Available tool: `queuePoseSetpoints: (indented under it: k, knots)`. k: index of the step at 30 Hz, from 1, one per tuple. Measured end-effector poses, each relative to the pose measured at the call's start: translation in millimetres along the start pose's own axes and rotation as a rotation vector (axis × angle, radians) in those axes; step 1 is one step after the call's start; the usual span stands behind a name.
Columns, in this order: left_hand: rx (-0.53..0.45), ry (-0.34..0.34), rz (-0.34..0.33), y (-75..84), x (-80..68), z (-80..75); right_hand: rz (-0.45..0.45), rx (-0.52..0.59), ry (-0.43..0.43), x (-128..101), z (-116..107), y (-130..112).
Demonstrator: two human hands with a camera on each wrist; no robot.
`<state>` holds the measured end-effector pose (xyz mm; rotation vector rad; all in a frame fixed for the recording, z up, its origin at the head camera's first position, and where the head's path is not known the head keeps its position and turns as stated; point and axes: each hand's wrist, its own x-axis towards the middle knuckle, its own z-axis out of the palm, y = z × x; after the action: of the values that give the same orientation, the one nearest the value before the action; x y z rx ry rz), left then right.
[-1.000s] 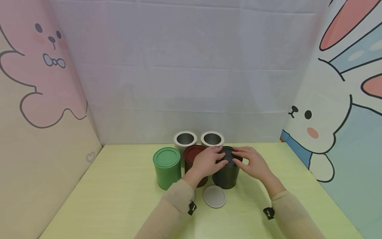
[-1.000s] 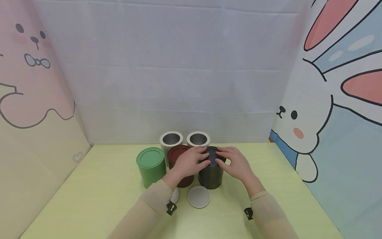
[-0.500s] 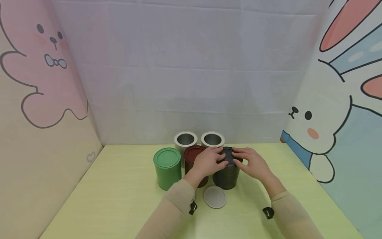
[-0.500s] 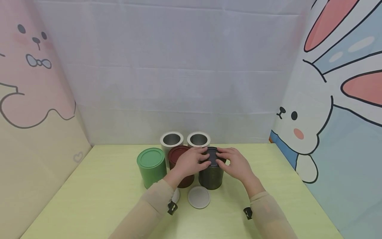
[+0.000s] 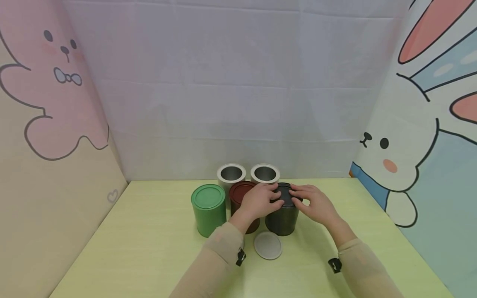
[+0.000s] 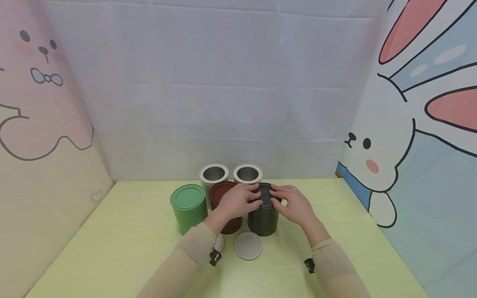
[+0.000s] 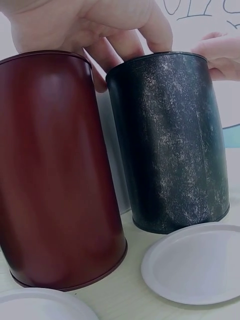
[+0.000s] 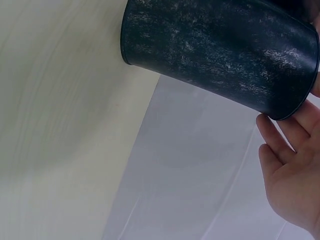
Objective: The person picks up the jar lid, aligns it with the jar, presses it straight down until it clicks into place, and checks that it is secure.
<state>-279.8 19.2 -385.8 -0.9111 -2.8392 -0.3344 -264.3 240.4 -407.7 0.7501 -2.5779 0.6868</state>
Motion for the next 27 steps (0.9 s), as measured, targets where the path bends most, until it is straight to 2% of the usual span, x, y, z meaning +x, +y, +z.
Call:
queuePoseSetpoints:
  k: [14,27]
  knots:
    - [0.013,-0.019,0.010,0.7,1.2,-2.0,-0.015,-0.050,-0.003,1.0,-2.2,-2.4]
    - [0.013,-0.012,0.021,-0.9,0.8,-2.4,-0.005,-0.050,-0.011,1.5,-0.8,-1.6]
